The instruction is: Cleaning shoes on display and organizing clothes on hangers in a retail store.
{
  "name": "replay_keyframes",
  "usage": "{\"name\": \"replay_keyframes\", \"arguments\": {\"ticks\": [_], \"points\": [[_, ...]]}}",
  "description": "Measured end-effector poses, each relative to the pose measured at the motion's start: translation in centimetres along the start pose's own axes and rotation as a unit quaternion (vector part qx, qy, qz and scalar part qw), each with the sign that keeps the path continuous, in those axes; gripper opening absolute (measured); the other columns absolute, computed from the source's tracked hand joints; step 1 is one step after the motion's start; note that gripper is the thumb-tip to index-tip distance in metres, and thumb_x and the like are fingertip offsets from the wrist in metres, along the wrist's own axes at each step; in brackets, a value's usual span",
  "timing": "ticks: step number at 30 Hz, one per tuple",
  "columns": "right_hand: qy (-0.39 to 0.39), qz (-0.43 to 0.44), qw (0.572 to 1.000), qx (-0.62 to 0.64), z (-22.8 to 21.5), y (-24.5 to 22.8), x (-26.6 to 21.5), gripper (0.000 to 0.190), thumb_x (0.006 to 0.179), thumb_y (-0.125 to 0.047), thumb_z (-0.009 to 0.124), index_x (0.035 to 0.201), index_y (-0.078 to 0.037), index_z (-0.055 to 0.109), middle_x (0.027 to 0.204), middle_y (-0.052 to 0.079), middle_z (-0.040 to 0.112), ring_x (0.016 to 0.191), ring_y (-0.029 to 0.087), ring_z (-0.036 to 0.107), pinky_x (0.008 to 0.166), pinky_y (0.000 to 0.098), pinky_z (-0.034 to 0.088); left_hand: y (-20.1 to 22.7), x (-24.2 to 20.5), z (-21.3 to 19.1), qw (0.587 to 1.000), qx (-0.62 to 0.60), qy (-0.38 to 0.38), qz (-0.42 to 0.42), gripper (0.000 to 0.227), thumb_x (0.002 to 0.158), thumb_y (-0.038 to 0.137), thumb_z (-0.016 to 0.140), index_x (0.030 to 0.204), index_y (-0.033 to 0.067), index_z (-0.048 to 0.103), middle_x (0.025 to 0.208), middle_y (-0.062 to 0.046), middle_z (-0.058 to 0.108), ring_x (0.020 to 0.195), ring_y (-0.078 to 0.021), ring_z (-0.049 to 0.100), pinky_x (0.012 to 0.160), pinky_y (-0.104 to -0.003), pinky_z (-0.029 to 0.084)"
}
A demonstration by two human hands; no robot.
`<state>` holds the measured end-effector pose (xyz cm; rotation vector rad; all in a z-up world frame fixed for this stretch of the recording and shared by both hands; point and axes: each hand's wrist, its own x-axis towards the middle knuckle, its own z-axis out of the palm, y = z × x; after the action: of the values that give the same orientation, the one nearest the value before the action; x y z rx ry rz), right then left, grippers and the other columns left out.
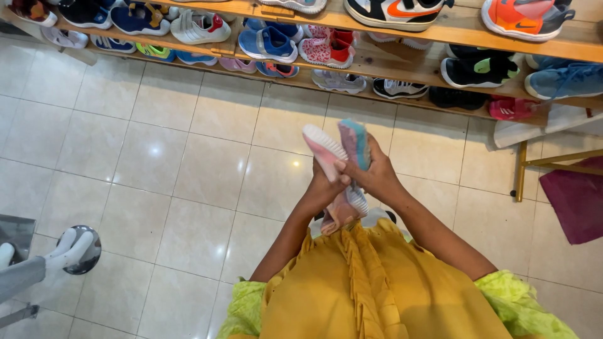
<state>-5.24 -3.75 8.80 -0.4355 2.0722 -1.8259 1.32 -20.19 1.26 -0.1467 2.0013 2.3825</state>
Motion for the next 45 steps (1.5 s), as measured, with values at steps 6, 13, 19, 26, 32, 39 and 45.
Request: {"name": "replay_keyframes", "arguments": {"ticks": [6,13,19,26,32,39,45], "points": [[-0.060,-0.253,0.932,-0.252,-0.5,-0.6,-0.9,0.071,0.098,-0.040,0.071,0.159,-0.018,0.042,0.137,0.021,0.058,0.123,0.031,0.060,0.101,0.0405,0.051,0.3,-0.7,-1.9,0.980,-0.187,-0.033,-0.053,0.095,0.078,0.038,0.082,0.152,-0.0019,0.038,0.138,-0.015,0.057,0.127,-0.0273,0.058,0.104,-0.039,0.050],[-0.007,-0.229,0.896,-0.381,-1.7,0.0,0.3,0.063,0.089,-0.012,0.066,0.151,-0.023,0.055,0.124,0.025,0.057,0.106,0.039,0.060,0.089,0.0464,0.054,1.6,-1.5,-1.7,0.909,-0.389,-0.119,-0.093,0.095,0.072,0.035,0.086,0.149,0.0000,0.042,0.138,-0.017,0.058,0.126,-0.0319,0.062,0.107,-0.045,0.053],[0.005,-0.368,0.871,-0.326,-1.3,1.4,0.4,0.070,0.083,0.011,0.063,0.145,-0.022,0.062,0.126,0.020,0.057,0.114,0.038,0.060,0.098,0.0474,0.056,0.4,-2.2,-1.8,0.901,-0.402,-0.120,-0.110,0.098,0.072,0.034,0.087,0.151,-0.0013,0.041,0.136,-0.020,0.058,0.124,-0.0334,0.062,0.107,-0.046,0.054],[-0.018,-0.420,0.862,-0.283,0.5,-0.9,-0.4,0.072,0.078,0.016,0.061,0.140,-0.019,0.063,0.129,0.021,0.055,0.121,0.039,0.059,0.103,0.0464,0.057,-1.0,-1.7,-2.1,0.903,-0.395,-0.120,-0.116,0.100,0.071,0.034,0.087,0.153,0.0010,0.039,0.137,-0.019,0.058,0.125,-0.0328,0.061,0.108,-0.045,0.054],[0.026,-0.325,0.891,-0.317,-1.7,1.4,0.6,0.073,0.086,0.020,0.060,0.147,-0.020,0.060,0.135,0.022,0.057,0.124,0.038,0.060,0.106,0.0434,0.056,1.5,-1.5,-1.6,0.906,-0.383,-0.153,-0.091,0.101,0.073,0.039,0.086,0.152,-0.0025,0.040,0.141,-0.019,0.057,0.126,-0.0359,0.061,0.106,-0.047,0.054],[0.003,-0.378,0.875,-0.303,-2.2,1.1,1.6,0.069,0.085,0.011,0.068,0.145,-0.023,0.060,0.132,0.025,0.057,0.120,0.041,0.060,0.102,0.0471,0.054,2.1,-1.3,-1.1,0.915,-0.359,-0.154,-0.099,0.104,0.071,0.038,0.088,0.154,-0.0018,0.040,0.143,-0.018,0.058,0.129,-0.0339,0.060,0.110,-0.047,0.051],[0.024,-0.398,0.864,-0.308,0.1,-5.1,1.0,0.069,0.086,0.013,0.065,0.146,-0.021,0.059,0.128,0.024,0.057,0.118,0.042,0.061,0.105,0.0478,0.052,3.8,-1.8,-0.2,0.894,-0.391,-0.193,-0.104,0.103,0.069,0.038,0.089,0.151,0.0011,0.039,0.139,-0.018,0.058,0.124,-0.0355,0.063,0.105,-0.049,0.054]]}}
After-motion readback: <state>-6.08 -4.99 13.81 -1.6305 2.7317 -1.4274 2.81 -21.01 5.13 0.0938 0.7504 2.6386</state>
